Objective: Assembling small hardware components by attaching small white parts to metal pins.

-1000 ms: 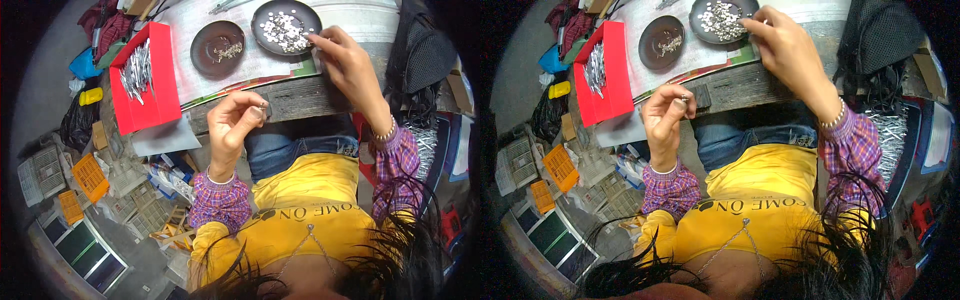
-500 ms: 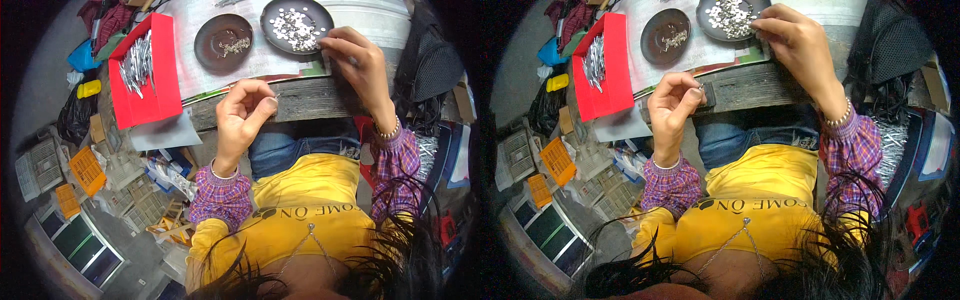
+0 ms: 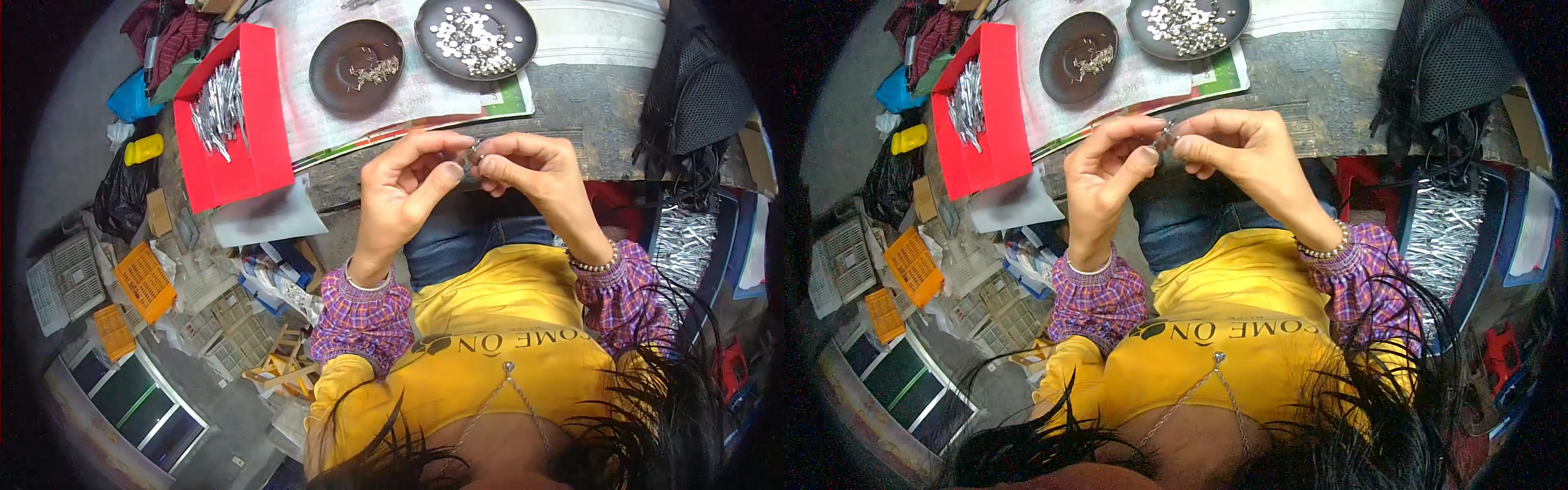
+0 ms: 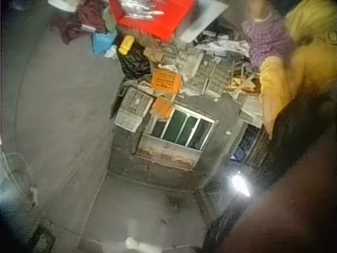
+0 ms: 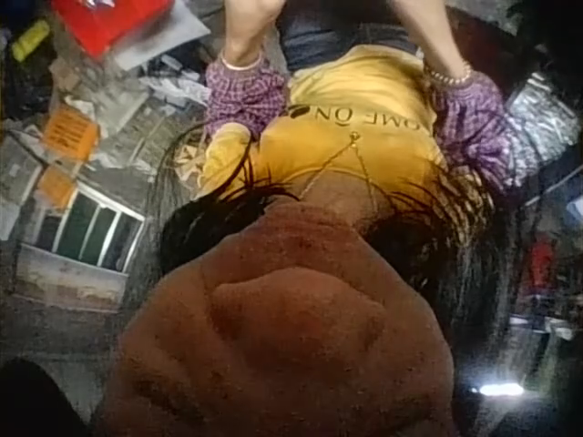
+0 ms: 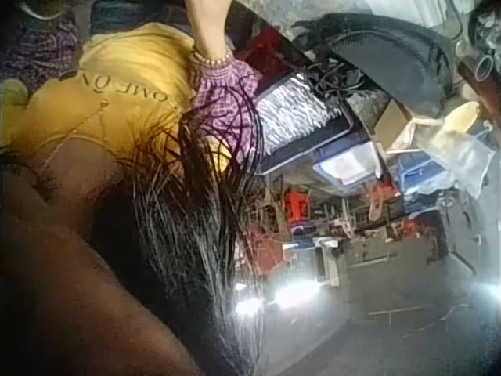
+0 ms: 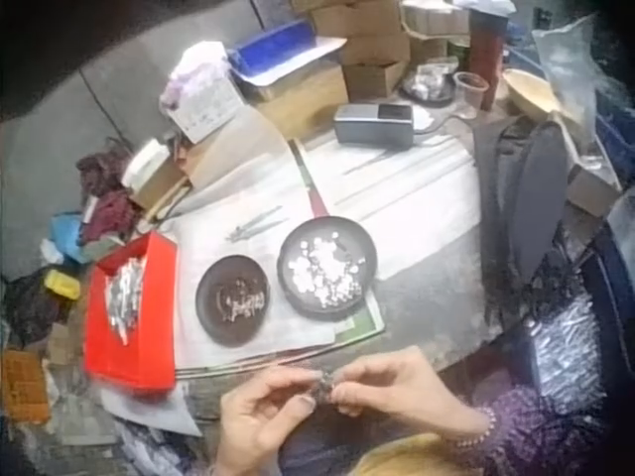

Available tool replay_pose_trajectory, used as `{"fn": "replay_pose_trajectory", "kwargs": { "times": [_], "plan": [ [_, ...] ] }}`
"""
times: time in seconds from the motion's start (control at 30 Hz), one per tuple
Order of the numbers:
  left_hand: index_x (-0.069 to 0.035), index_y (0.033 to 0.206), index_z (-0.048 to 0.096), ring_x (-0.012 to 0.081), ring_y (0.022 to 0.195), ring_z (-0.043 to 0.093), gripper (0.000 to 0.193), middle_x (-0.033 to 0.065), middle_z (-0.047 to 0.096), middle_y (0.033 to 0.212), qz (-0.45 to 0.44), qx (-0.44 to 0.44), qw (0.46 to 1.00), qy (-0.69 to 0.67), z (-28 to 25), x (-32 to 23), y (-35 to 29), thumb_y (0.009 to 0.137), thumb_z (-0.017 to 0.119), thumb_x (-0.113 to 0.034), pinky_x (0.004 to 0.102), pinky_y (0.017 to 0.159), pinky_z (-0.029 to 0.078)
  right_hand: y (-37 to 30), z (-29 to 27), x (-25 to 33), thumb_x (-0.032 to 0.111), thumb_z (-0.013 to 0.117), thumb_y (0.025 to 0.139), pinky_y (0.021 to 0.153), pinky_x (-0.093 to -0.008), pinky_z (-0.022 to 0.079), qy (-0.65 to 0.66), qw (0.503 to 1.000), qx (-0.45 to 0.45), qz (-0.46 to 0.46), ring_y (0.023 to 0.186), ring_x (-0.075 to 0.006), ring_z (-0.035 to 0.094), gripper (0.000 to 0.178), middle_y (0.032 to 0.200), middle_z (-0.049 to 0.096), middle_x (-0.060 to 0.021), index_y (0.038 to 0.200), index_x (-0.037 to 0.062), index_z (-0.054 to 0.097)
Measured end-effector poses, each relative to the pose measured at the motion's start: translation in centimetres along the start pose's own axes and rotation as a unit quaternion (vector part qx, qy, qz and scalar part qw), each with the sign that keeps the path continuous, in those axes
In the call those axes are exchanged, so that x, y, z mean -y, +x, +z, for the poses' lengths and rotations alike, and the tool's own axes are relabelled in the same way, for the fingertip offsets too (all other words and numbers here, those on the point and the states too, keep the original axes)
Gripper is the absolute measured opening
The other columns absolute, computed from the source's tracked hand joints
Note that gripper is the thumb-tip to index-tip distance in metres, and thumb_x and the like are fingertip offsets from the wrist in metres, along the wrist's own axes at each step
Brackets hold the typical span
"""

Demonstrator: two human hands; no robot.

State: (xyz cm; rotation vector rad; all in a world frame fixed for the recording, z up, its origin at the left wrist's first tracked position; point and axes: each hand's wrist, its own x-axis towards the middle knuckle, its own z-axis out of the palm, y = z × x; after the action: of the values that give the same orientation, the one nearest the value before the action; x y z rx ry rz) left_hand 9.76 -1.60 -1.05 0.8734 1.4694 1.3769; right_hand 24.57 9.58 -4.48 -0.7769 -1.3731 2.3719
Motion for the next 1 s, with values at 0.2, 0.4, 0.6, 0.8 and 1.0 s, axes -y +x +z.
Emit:
{"fn": "replay_pose_trajectory", "kwargs": {
  "times": [0.2,0.4,0.6,0.8,1.0],
  "plan": [
    [0.002,0.102,0.062,0.0101,0.082,0.058,0.022,0.0061,0.058,0.095,0.036,-0.015,0.999,0.019,0.5,0.2,-0.1,0.081,0.058,0.007,0.0215,0.071,0.047,-0.1,0.2,-0.2,0.009,0.062,0.085,0.061,-0.0218,0.051,0.033,0.999,-0.009,-0.004,0.067,-0.0101,0.06,0.017,0.082,0.065,-0.0062,0.096,-0.0032,0.062],
    [0.001,0.099,0.065,0.0102,0.079,0.058,0.025,0.0063,0.059,0.089,0.142,-0.03,0.975,0.168,0.6,0.8,0.0,0.077,0.059,0.009,0.0197,0.068,0.046,-0.2,0.3,-0.4,0.008,0.062,0.085,0.06,-0.0215,0.05,0.026,0.999,-0.018,-0.014,0.066,-0.0097,0.059,0.014,0.079,0.064,-0.0057,0.093,-0.003,0.063],
    [0.0,0.1,0.065,0.0079,0.075,0.055,0.022,0.005,0.062,0.089,0.016,-0.011,1.0,-0.014,0.7,0.9,-0.2,0.08,0.061,0.006,0.0191,0.063,0.044,-0.5,0.5,-0.4,0.004,0.065,0.081,0.058,-0.0207,0.046,-0.047,0.993,-0.046,-0.1,0.065,-0.0093,0.057,0.008,0.074,0.063,-0.0048,0.083,-0.0038,0.064],
    [0.0,0.101,0.065,0.0071,0.071,0.053,0.021,0.0051,0.062,0.089,-0.042,0.036,0.991,-0.121,0.7,1.4,-0.4,0.081,0.06,0.004,0.0186,0.06,0.042,-0.7,-0.1,0.1,0.0,0.069,0.073,0.058,-0.0212,0.043,-0.186,0.961,-0.041,-0.202,0.067,-0.0098,0.057,0.009,0.073,0.061,-0.0059,0.078,-0.0049,0.063],
    [0.0,0.102,0.065,0.0078,0.075,0.054,0.021,0.0051,0.061,0.088,0.013,-0.031,0.999,-0.039,2.1,1.6,-0.8,0.082,0.059,0.004,0.0182,0.063,0.043,-0.5,-0.2,-0.3,-0.001,0.068,0.074,0.059,-0.021,0.044,-0.156,0.97,-0.054,-0.177,0.067,-0.0099,0.057,0.008,0.076,0.062,-0.0056,0.08,-0.0044,0.063]
  ]
}}
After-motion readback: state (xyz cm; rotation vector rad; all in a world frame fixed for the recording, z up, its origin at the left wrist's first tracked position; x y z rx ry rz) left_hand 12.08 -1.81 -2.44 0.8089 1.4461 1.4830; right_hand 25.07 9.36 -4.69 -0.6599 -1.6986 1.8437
